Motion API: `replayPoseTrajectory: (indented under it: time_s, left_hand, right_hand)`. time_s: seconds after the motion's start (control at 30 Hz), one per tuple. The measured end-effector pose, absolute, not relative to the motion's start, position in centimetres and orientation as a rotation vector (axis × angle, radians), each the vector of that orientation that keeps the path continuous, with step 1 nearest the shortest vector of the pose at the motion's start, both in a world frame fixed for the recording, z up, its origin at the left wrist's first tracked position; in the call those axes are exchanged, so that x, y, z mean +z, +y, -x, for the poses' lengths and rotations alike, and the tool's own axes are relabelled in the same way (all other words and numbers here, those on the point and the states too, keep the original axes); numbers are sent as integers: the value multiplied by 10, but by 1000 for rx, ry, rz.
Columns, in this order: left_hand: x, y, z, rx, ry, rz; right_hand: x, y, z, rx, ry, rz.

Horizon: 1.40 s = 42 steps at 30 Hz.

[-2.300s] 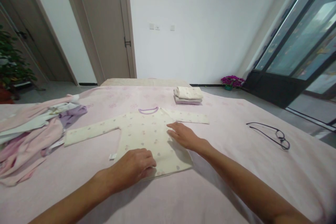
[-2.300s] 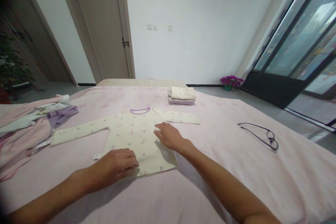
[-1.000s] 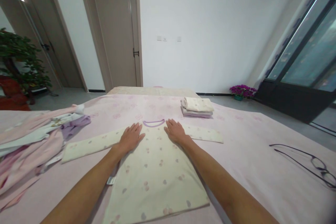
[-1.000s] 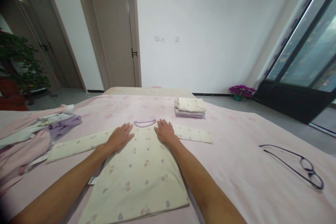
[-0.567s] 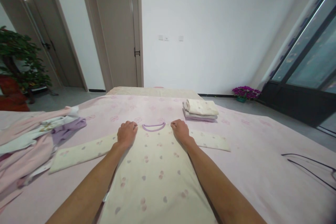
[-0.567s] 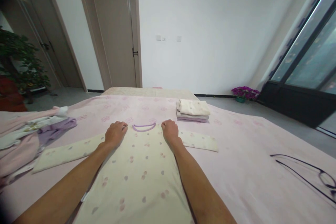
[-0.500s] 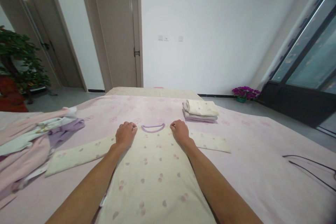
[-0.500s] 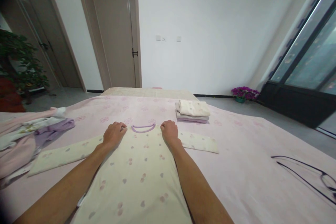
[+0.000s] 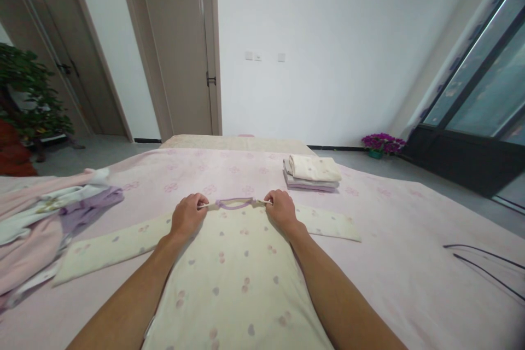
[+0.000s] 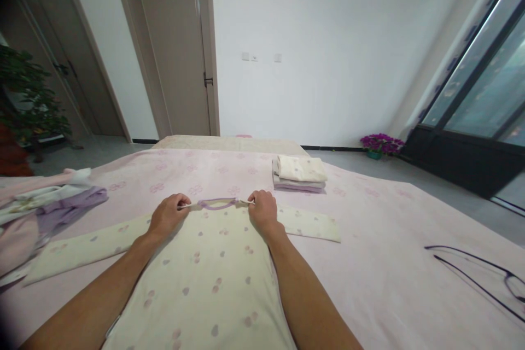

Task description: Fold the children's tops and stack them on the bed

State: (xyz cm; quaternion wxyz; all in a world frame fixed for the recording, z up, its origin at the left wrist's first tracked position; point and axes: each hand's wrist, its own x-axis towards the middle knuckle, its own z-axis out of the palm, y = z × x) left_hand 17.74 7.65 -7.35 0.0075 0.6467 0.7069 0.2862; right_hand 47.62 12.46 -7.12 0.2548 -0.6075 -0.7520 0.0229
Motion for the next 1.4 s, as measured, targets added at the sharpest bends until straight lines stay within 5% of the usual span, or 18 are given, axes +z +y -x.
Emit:
replayPoseTrajectory:
  time_s: [1.27,1.4]
  left_hand:
    - [-69,64,-179,1147,2419,-2102]
    - [-70,62,-183,1094,2034,-2297]
  right_hand:
    - [-65,118,-476,-58,-1939,1748]
    - [-62,114,-474,-119,-1977,1630]
